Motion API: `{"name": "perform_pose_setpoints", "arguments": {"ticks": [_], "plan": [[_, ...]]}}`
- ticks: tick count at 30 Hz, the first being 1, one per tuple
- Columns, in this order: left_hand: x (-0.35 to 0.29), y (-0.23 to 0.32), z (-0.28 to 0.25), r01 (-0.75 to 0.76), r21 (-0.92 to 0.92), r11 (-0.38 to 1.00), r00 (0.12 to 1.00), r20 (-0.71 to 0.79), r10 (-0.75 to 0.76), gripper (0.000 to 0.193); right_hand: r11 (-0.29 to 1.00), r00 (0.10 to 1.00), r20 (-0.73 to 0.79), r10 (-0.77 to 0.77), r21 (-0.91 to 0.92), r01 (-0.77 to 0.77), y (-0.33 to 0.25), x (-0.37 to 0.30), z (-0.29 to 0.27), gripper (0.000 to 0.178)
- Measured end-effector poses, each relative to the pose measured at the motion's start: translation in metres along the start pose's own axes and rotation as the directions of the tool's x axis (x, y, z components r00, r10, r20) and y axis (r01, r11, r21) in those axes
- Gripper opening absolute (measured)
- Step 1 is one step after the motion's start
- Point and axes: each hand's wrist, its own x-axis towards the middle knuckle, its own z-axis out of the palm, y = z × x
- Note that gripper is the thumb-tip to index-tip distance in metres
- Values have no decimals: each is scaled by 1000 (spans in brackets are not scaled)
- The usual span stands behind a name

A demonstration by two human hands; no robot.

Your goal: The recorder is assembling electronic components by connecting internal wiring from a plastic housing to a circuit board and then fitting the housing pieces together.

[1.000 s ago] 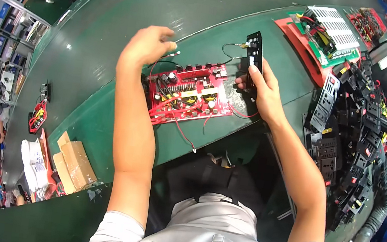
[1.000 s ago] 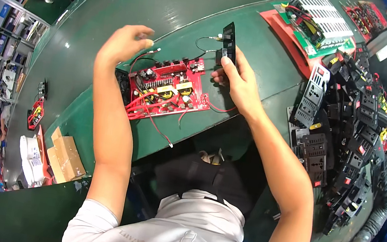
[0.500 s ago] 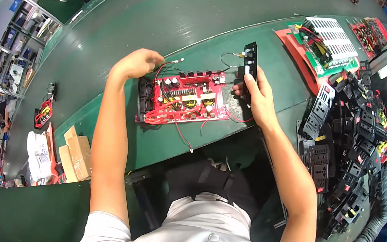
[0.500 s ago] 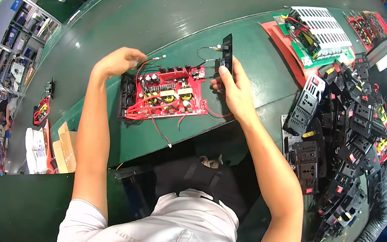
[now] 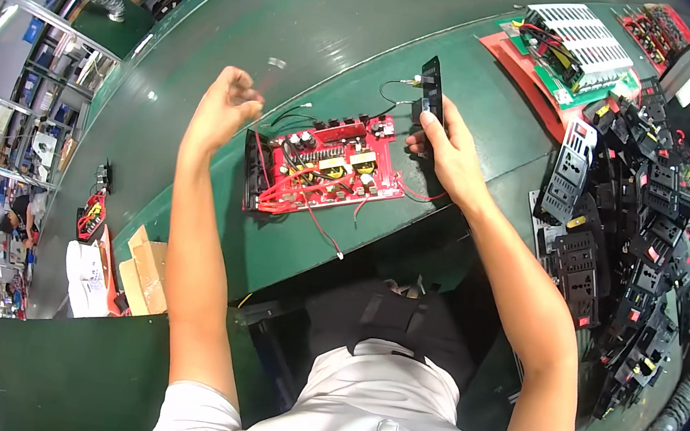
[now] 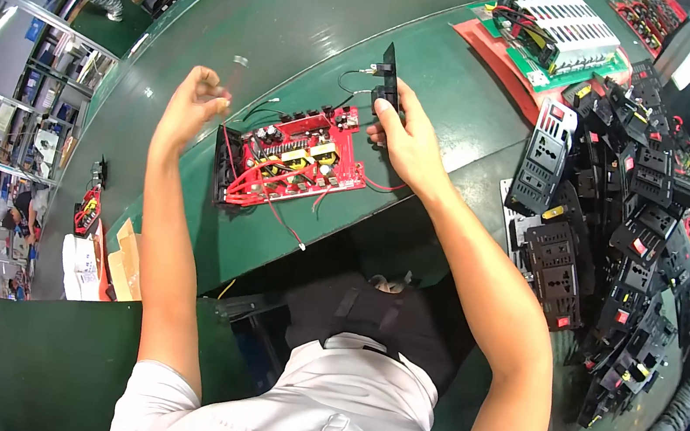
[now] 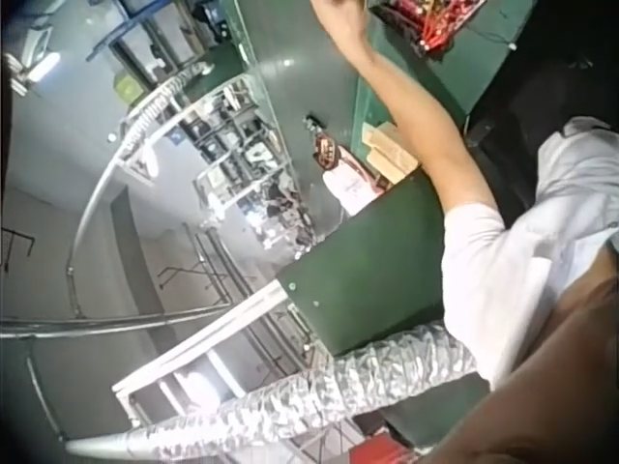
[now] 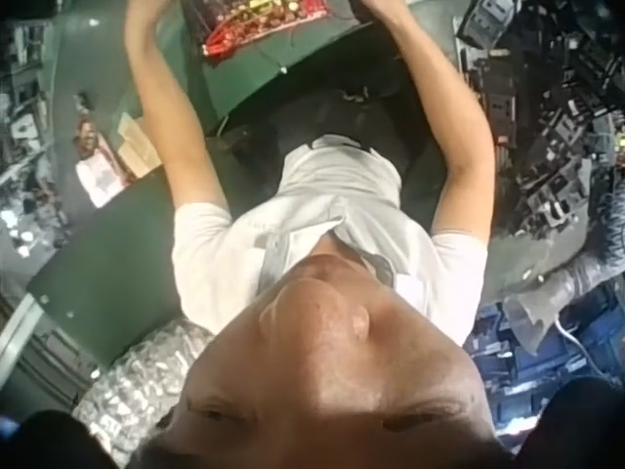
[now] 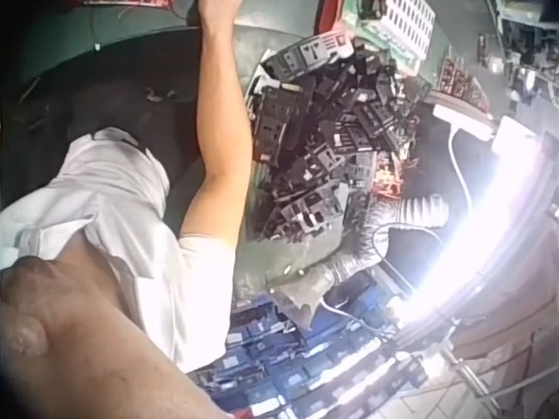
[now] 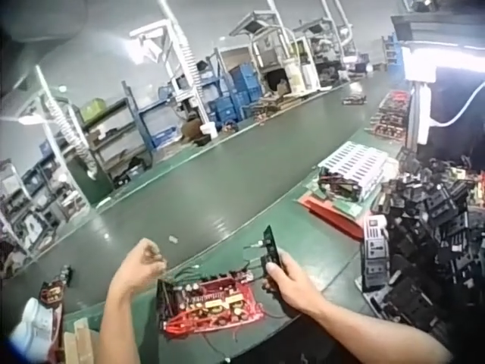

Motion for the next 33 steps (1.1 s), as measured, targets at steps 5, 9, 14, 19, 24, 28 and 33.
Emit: {"name": "perform_pose_setpoints", "arguments": {"ticks": [5,9,14,19,24,28,33], "plan": [[11,-55,-1,7,594,804,997,-70,43,29,1000,1000,5,11,-23,-11,3,0,-1,55],[21,-32,-6,278,276,920,945,92,-314,33,999,1000,-8,4,-36,-4,3,0,-1,55],[35,-33,-10,89,500,861,908,315,-277,41,1000,1000,17,6,-19,-6,2,0,1,55],[32,-12,-1,-113,578,808,993,89,75,31,1000,1000,22,-2,11,2,8,2,-1,52],[15,58,7,-256,397,881,960,209,185,22,1000,1000,5,-6,-14,6,3,1,-1,52],[3,85,27,-234,465,854,972,116,203,22,1000,1000,14,10,-11,-9,6,3,-1,52],[1,74,15,-80,68,994,962,265,60,45,1000,1000,20,0,12,-1,6,2,-1,51]]}}
